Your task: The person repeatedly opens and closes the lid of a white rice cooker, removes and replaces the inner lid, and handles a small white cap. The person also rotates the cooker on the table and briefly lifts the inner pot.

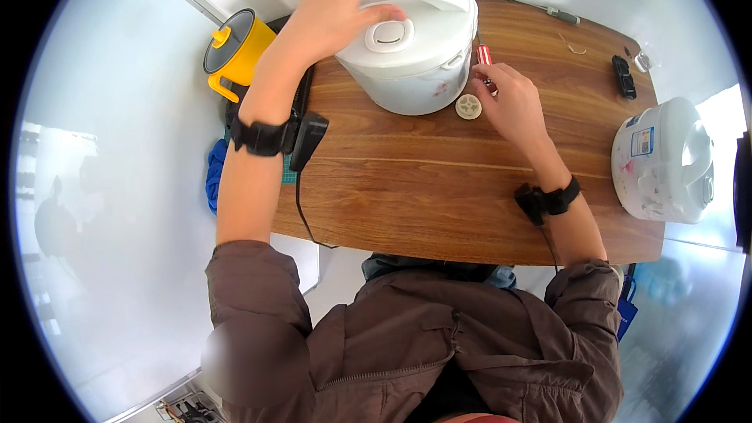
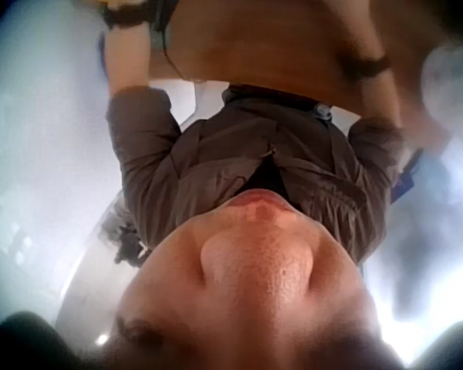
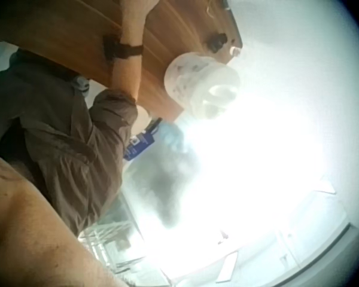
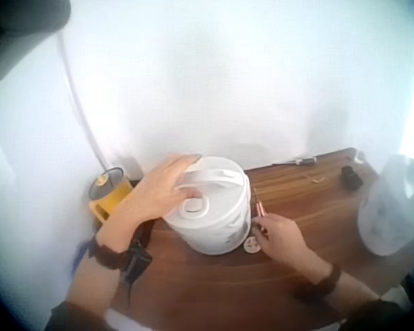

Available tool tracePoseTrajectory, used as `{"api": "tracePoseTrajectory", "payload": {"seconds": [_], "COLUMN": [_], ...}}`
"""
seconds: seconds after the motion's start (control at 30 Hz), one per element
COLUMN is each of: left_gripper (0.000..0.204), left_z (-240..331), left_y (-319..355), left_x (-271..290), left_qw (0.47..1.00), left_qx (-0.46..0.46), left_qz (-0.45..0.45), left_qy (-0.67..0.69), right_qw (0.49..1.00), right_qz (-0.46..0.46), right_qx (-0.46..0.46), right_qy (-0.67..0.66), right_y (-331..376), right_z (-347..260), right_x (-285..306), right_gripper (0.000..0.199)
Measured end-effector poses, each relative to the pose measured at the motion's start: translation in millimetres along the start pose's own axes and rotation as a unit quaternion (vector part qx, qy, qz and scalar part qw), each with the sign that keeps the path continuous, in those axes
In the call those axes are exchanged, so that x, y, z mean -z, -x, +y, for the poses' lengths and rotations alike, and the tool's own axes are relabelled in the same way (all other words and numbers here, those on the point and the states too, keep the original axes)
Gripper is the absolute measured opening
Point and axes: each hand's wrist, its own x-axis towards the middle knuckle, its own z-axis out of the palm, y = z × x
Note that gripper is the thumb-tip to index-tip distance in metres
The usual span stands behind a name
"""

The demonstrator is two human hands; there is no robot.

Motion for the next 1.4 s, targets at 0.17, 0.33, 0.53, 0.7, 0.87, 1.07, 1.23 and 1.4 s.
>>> {"api": "tracePoseTrajectory", "payload": {"seconds": [0.17,0.33,0.53,0.7,0.87,1.07,1.23,1.4], "left_gripper": [0.053,0.045,0.041,0.042,0.044,0.044,0.051,0.052], "left_z": [-26.7,-26.2,-30.9,-32.0,-38.1,-53.5,-87.7,-90.0], "left_y": [-15.3,-20.1,-17.3,-11.6,-23.9,-9.5,3.5,4.6], "left_x": [-19.6,-25.3,-28.8,-34.8,-5.0,-3.3,4.9,10.8], "left_qw": [0.983,0.973,0.979,0.990,0.964,0.833,0.766,0.706], "left_qx": [0.035,0.069,0.046,0.018,0.141,0.260,0.336,0.325], "left_qz": [-0.161,-0.201,-0.182,-0.135,-0.109,0.097,0.166,0.228], "left_qy": [0.076,0.095,0.074,0.043,0.196,0.478,0.522,0.587], "right_qw": [0.990,0.950,0.938,0.944,0.937,0.951,0.951,0.956], "right_qz": [0.134,0.225,0.170,0.277,0.233,0.263,0.188,0.119], "right_qx": [0.042,0.213,0.301,0.152,0.037,0.117,0.123,0.132], "right_qy": [-0.017,0.023,0.006,-0.096,-0.257,-0.115,-0.215,-0.233], "right_y": [-9.5,-29.7,-50.3,-50.9,-48.4,-70.2,-91.9,-106.6], "right_z": [-17.8,-30.2,-53.5,-39.0,-30.6,-50.5,-91.1,-113.7], "right_x": [3.5,10.7,15.2,0.0,-16.8,-12.6,-18.3,-27.3], "right_gripper": [0.015,0.023,0.035,0.036,0.035,0.028,0.026,0.029]}}
